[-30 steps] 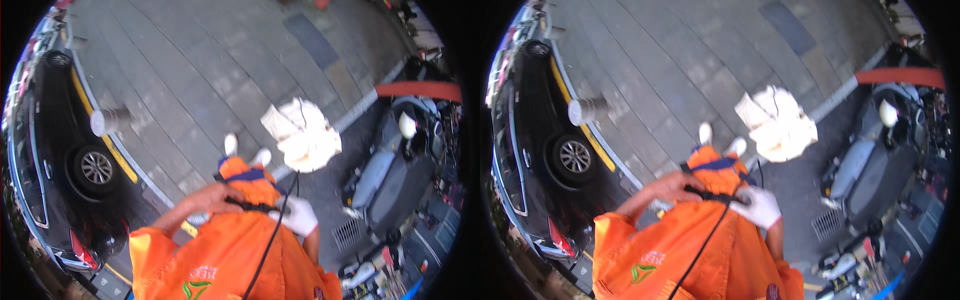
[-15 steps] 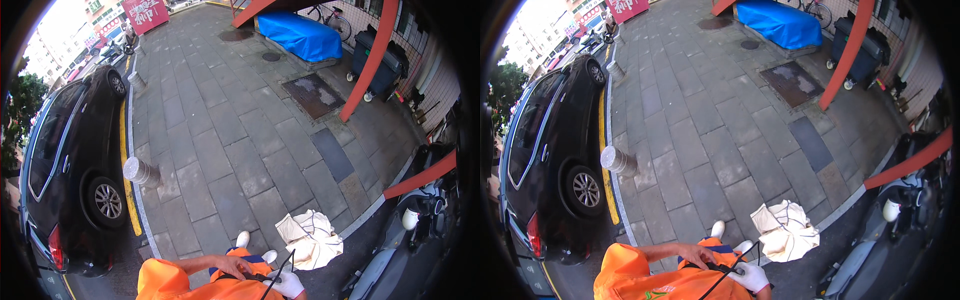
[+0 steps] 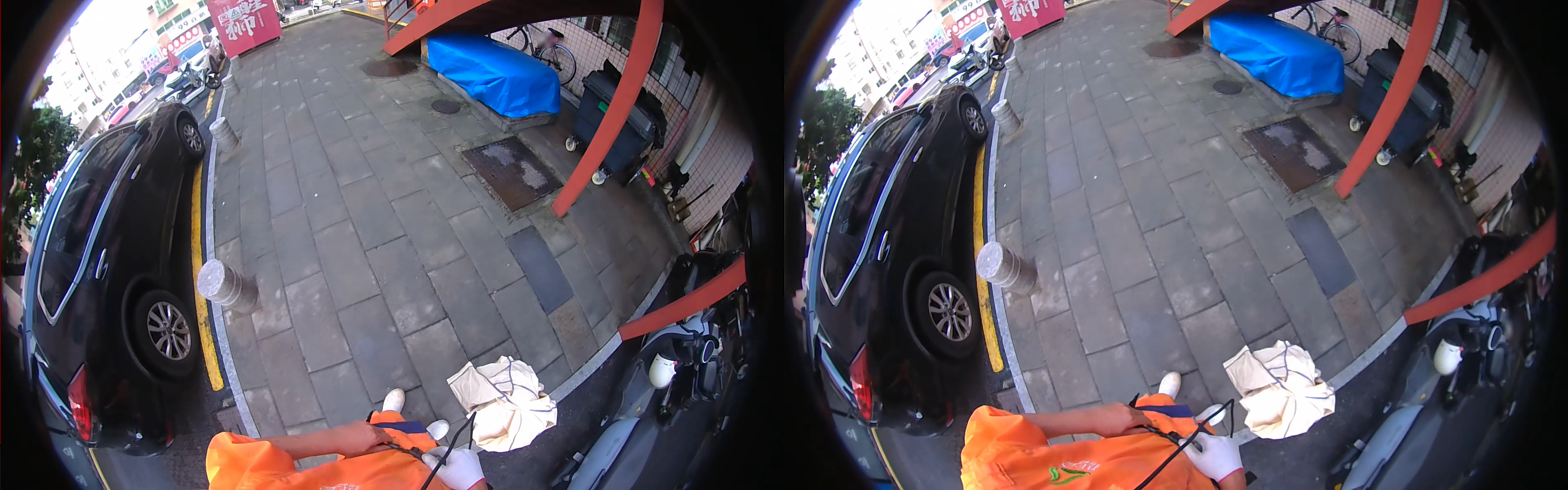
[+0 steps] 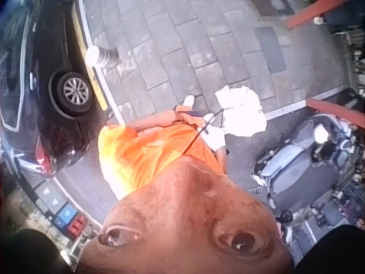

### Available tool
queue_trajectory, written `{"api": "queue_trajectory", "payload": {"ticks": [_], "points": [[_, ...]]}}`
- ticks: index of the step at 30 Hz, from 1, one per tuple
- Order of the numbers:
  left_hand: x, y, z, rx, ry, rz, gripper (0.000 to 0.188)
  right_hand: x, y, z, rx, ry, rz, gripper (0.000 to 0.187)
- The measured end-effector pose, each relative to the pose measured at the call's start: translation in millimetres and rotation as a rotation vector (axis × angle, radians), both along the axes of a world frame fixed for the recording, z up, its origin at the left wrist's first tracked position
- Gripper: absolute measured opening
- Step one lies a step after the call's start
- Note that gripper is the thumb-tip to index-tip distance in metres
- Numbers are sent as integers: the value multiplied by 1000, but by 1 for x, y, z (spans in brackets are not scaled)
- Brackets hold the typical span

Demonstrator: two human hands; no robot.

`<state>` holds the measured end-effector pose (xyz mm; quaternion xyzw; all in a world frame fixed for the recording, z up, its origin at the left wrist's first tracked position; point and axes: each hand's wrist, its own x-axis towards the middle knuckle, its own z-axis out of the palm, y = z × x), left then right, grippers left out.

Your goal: Adjusting and buckling a safety harness or tool belt over an orange work jumpsuit.

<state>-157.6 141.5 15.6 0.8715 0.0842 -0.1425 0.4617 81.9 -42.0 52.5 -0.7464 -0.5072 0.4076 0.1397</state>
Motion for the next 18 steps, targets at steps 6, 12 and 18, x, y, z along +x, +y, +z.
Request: {"api": "queue_trajectory", "payload": {"ticks": [6,12,18], "points": [[-33,-16,16,-136,17,142,38,-17,7,17,-147,102,98,43],[-24,15,21,250,-109,113,46,-19,31,26,-67,9,181,38],[-33,23,42,127,-11,414,42,2,28,35,-71,188,0,38]]}}
